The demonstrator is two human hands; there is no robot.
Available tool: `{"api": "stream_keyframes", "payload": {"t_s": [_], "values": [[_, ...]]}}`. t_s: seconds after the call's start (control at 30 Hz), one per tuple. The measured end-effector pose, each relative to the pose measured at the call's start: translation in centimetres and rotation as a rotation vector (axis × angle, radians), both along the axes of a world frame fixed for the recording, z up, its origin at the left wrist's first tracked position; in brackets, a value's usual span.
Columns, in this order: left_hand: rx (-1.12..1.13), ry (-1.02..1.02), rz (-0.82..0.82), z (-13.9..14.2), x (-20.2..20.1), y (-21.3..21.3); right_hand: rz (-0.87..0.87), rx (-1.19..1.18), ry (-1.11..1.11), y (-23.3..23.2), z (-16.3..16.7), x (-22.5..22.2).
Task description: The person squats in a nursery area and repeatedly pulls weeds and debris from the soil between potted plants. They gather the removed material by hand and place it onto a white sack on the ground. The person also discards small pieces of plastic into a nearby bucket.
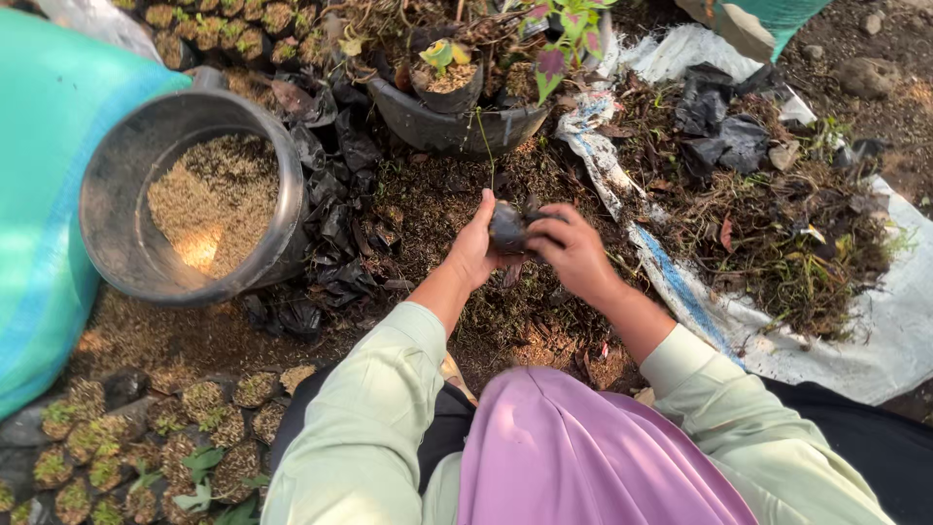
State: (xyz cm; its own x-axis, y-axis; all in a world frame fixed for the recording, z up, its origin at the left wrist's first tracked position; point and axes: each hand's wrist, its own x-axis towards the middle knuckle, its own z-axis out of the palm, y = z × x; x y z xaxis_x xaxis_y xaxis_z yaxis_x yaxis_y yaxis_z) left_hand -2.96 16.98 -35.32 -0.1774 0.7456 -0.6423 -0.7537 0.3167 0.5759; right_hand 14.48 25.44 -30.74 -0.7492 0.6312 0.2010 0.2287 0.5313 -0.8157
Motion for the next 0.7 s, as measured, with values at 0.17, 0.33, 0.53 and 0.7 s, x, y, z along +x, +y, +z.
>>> {"api": "stream_keyframes", "payload": {"t_s": [0.17,0.33,0.53,0.7], "values": [[0.094,0.044,0.031,0.7,-1.3,-0.4,-0.208,-0.092,0.003,1.4,-0.9,1.7],[-0.113,0.239,-0.02,1.5,-3.0,-1.1,-0.39,-0.183,-0.268,4.9,-5.9,5.3],[-0.018,0.286,0.055,2.9,-5.7,-3.0,-0.414,-0.791,-0.197,2.6,-7.8,4.8],[-0.021,0.244,0.105,3.6,-7.3,-4.5,-0.293,-0.683,-0.327,-0.4,-5.5,0.7]]}}
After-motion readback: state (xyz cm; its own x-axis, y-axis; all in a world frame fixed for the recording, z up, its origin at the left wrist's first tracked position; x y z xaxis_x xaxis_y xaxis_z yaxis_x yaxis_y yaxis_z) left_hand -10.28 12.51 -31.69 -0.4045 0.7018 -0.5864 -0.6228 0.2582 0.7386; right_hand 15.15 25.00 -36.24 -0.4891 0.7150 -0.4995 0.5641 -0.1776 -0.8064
